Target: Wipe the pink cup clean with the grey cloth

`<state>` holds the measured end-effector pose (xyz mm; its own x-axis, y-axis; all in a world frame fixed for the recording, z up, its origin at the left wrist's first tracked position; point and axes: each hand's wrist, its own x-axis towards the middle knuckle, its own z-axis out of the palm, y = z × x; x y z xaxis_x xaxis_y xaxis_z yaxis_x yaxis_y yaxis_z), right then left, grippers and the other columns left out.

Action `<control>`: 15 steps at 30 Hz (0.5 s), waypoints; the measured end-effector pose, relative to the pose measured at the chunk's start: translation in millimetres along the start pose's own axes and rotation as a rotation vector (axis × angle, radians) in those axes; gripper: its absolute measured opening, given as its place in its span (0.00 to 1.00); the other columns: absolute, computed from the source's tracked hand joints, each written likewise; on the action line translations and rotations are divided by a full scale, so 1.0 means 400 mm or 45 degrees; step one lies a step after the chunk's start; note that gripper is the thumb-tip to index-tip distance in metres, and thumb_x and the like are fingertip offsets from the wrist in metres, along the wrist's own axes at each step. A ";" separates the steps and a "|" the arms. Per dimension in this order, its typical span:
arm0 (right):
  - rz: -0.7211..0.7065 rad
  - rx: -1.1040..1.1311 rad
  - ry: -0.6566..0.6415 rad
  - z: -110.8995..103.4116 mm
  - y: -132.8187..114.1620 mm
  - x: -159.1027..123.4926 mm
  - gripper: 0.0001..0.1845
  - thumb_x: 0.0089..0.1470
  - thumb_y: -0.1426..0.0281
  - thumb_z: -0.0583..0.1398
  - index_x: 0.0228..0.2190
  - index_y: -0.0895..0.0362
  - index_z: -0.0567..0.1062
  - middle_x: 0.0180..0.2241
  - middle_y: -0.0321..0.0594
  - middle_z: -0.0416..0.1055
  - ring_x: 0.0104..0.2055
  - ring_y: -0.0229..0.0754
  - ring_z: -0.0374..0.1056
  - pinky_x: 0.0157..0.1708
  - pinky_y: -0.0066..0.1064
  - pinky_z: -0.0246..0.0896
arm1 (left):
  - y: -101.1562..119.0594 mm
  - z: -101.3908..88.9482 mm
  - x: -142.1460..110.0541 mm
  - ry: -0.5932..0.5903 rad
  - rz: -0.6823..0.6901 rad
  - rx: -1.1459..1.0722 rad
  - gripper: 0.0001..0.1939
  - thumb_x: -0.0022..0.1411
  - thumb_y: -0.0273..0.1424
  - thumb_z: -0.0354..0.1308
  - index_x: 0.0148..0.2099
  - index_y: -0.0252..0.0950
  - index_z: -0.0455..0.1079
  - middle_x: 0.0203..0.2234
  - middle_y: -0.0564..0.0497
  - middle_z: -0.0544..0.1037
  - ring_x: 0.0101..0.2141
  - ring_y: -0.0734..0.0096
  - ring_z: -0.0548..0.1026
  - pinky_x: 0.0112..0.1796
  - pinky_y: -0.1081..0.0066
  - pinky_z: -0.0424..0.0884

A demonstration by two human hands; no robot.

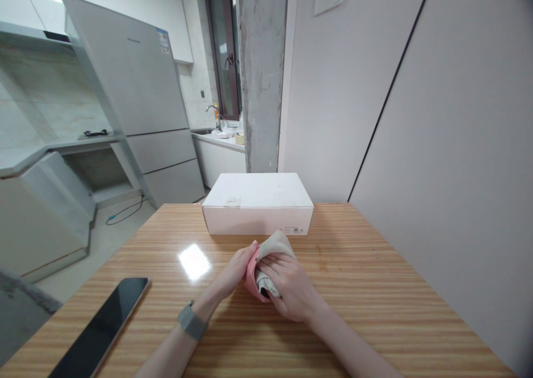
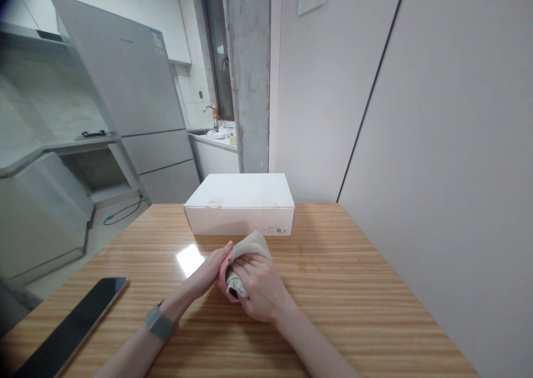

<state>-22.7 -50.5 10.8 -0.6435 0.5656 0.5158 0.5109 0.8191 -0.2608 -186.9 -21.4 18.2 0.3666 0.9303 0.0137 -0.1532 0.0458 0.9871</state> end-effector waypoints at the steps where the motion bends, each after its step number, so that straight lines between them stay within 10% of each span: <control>1: 0.023 -0.011 0.024 0.000 0.000 0.002 0.23 0.54 0.69 0.52 0.51 0.62 0.69 0.51 0.52 0.72 0.54 0.50 0.66 0.60 0.45 0.55 | -0.003 0.002 0.000 0.034 0.009 -0.025 0.22 0.62 0.46 0.54 0.39 0.31 0.77 0.36 0.46 0.81 0.43 0.59 0.73 0.48 0.67 0.63; 6: 0.094 -0.069 0.186 -0.003 0.012 0.009 0.22 0.54 0.69 0.52 0.49 0.62 0.70 0.50 0.53 0.72 0.52 0.53 0.67 0.58 0.50 0.56 | -0.029 0.015 0.012 0.143 -0.128 -0.374 0.22 0.59 0.44 0.58 0.47 0.33 0.74 0.40 0.46 0.80 0.43 0.61 0.74 0.43 0.68 0.68; 15: -0.162 0.075 -0.002 -0.020 -0.008 0.009 0.22 0.50 0.67 0.51 0.46 0.60 0.71 0.48 0.50 0.74 0.50 0.49 0.68 0.57 0.45 0.58 | -0.005 0.003 0.006 -0.144 -0.451 -0.542 0.25 0.62 0.46 0.54 0.38 0.25 0.77 0.29 0.42 0.80 0.33 0.67 0.76 0.41 0.72 0.68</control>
<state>-22.0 -51.8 19.9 -0.7018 0.4567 0.5466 0.3906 0.8885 -0.2408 -184.6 -19.8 16.3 0.5552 0.7879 -0.2665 -0.3509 0.5124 0.7838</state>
